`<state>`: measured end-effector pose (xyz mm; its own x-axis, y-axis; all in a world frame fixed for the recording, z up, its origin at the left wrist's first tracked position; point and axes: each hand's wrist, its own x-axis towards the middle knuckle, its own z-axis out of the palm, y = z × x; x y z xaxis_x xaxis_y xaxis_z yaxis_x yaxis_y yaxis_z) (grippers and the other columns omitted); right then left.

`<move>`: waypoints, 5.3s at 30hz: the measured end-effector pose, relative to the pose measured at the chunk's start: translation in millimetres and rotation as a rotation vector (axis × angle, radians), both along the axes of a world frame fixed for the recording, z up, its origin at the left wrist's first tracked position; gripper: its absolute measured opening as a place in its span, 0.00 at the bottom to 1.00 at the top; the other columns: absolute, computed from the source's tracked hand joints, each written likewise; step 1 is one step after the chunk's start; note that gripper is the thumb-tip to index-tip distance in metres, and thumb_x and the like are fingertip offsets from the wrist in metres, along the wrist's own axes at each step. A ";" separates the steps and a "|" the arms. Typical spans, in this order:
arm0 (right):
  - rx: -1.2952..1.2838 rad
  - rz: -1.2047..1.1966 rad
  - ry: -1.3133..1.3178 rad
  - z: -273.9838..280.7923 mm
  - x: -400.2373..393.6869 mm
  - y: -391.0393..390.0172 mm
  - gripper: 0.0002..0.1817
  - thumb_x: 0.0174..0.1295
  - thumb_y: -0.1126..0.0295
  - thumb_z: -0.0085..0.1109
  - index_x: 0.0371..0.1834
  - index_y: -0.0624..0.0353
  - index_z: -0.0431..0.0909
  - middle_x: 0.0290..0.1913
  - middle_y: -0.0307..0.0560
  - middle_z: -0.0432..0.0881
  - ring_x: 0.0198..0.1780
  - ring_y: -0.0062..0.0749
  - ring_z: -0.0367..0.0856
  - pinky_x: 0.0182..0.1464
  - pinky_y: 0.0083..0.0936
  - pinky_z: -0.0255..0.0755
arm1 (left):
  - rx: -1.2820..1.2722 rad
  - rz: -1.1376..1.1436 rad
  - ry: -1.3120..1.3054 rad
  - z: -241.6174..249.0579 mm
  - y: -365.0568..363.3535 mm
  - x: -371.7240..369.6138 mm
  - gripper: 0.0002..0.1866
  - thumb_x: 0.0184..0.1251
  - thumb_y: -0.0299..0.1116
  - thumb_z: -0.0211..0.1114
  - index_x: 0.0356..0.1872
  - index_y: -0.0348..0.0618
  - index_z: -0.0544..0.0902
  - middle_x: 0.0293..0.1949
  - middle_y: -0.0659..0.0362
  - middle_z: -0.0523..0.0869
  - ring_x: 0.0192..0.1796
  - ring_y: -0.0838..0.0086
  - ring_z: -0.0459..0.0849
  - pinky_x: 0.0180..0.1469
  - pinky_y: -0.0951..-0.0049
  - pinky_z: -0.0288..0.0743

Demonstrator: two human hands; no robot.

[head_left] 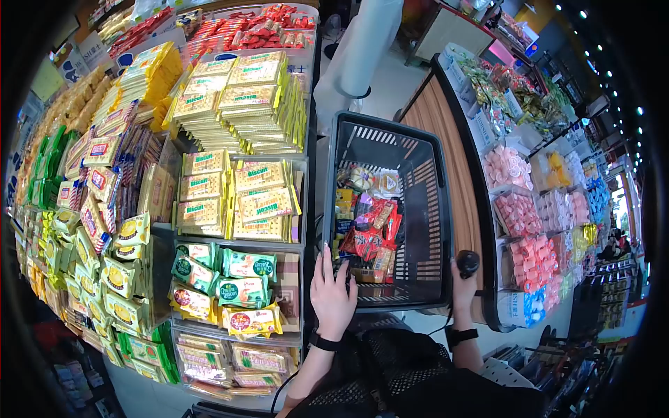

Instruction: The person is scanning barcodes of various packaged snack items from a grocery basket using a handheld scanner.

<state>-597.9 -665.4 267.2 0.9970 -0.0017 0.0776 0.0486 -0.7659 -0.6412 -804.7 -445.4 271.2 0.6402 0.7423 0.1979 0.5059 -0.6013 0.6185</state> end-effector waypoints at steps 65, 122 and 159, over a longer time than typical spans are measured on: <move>0.701 0.045 0.091 -2.8 335.9 94.0 0.36 0.42 0.75 0.69 0.57 0.67 0.63 0.49 0.50 0.73 0.49 0.30 0.71 0.53 0.25 0.64 | -0.003 0.156 0.164 10.4 58.2 345.0 0.09 0.46 0.31 0.63 0.32 0.45 0.78 0.65 0.51 0.59 0.56 0.53 0.69 0.53 0.62 0.68; 0.554 0.403 0.153 -12.9 699.3 336.1 0.24 0.52 0.75 0.63 0.52 0.70 0.67 0.48 0.48 0.75 0.46 0.29 0.74 0.52 0.26 0.65 | 0.027 0.375 0.130 20.5 225.8 643.9 0.07 0.45 0.32 0.62 0.28 0.46 0.80 0.60 0.52 0.67 0.56 0.48 0.68 0.47 0.60 0.74; 0.719 0.548 0.225 -19.8 740.2 571.3 0.20 0.56 0.71 0.60 0.50 0.67 0.66 0.45 0.47 0.75 0.46 0.29 0.73 0.52 0.27 0.64 | 0.111 0.330 0.018 22.8 513.0 704.2 0.10 0.45 0.27 0.59 0.33 0.44 0.79 0.57 0.63 0.73 0.54 0.63 0.73 0.53 0.67 0.70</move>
